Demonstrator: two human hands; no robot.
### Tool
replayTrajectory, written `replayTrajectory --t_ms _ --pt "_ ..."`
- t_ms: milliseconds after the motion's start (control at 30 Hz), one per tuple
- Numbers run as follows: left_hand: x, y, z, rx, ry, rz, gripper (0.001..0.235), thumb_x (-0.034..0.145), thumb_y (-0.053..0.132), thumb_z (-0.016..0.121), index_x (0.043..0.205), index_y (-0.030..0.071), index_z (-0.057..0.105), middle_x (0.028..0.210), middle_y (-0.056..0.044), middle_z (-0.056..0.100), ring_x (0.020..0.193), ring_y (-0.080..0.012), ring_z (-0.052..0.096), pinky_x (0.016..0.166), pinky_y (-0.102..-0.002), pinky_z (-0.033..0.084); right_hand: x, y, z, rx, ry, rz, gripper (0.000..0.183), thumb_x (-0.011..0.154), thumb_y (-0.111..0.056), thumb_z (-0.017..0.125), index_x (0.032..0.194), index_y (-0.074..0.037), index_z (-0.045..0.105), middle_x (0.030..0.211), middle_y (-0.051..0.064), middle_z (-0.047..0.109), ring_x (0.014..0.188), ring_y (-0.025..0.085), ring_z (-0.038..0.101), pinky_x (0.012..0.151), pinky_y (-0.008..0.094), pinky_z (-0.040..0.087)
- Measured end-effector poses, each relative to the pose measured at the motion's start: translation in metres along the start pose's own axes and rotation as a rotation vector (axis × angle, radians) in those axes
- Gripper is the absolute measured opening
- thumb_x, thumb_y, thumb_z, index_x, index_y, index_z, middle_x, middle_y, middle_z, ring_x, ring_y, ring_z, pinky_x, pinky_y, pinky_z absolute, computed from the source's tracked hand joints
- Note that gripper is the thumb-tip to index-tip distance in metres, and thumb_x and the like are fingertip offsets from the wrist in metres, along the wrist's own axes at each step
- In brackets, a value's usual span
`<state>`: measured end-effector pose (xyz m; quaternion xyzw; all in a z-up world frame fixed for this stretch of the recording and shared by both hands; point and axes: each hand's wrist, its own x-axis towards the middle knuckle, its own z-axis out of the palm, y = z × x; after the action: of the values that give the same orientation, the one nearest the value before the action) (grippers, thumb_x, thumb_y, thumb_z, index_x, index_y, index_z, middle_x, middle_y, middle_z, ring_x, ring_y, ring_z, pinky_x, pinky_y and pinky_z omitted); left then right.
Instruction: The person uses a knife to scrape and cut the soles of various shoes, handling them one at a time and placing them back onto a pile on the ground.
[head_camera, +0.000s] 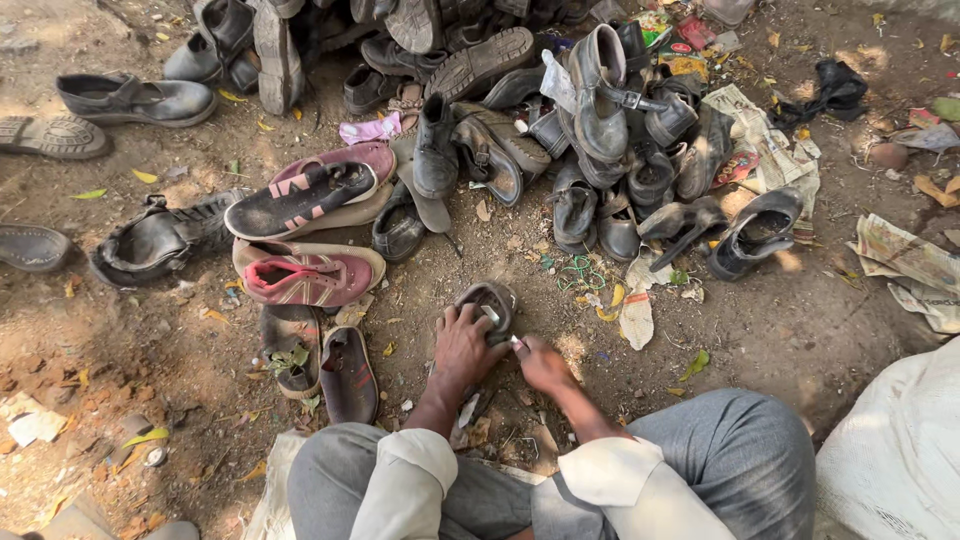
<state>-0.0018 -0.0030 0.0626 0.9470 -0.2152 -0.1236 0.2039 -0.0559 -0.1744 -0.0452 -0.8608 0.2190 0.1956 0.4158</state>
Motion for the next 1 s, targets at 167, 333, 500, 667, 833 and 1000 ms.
replayTrajectory --t_ms 167,333,500,667,833,1000 --pt "-0.005 -0.012 0.012 -0.31 0.236 0.035 0.035 0.076 0.036 0.085 0.1 0.011 0.081 0.126 -0.005 0.064 0.12 -0.033 0.045 0.106 -0.044 0.04 0.017 -0.007 0.002 -0.116 -0.058 0.017 0.038 0.109 -0.036 0.038 0.113 -0.006 0.061 0.104 0.02 0.068 0.095 0.036 0.067 0.084 0.05 0.052" --pt "0.008 -0.021 0.034 -0.435 0.295 -0.074 0.028 0.075 0.028 0.085 0.097 0.011 0.083 0.121 0.0 0.069 0.119 -0.0296 0.045 0.108 -0.04 0.04 0.022 0.004 0.018 -0.207 0.139 -0.181 0.035 0.107 -0.032 0.046 0.107 -0.001 0.062 0.099 0.022 0.066 0.091 0.037 0.062 0.08 0.05 0.05" --pt "0.02 -0.033 0.068 -0.541 0.291 -0.19 0.026 0.077 0.028 0.082 0.1 0.017 0.083 0.121 0.005 0.069 0.115 -0.0254 0.048 0.107 -0.039 0.039 -0.021 -0.013 0.016 -0.056 0.024 0.022 0.029 0.106 -0.026 0.042 0.11 -0.002 0.057 0.096 0.019 0.065 0.082 0.032 0.068 0.069 0.047 0.053" --pt "0.026 -0.051 0.083 -0.43 0.433 0.024 0.023 0.076 0.027 0.087 0.093 0.012 0.082 0.121 -0.001 0.072 0.116 -0.018 0.06 0.115 -0.044 0.029 -0.071 0.003 0.014 -0.062 0.081 -0.195 0.03 0.107 -0.022 0.044 0.1 -0.001 0.063 0.087 0.015 0.063 0.075 0.03 0.062 0.066 0.043 0.049" --pt "0.027 -0.047 0.063 -0.453 0.176 -0.115 0.024 0.077 0.031 0.085 0.097 0.018 0.084 0.121 0.004 0.07 0.11 -0.0216 0.049 0.105 -0.038 0.032 -0.024 -0.028 0.007 -0.098 -0.15 0.168 0.037 0.112 -0.031 0.035 0.106 -0.005 0.06 0.077 0.005 0.054 0.067 0.023 0.053 0.061 0.043 0.045" --pt "0.028 -0.043 0.059 -0.534 0.255 -0.15 0.022 0.078 0.028 0.083 0.097 0.016 0.084 0.124 0.004 0.068 0.115 -0.0196 0.048 0.105 -0.036 0.035 -0.031 0.003 0.038 -0.093 -0.047 0.022 0.031 0.107 -0.031 0.039 0.105 -0.009 0.061 0.073 0.005 0.054 0.062 0.02 0.054 0.058 0.04 0.046"
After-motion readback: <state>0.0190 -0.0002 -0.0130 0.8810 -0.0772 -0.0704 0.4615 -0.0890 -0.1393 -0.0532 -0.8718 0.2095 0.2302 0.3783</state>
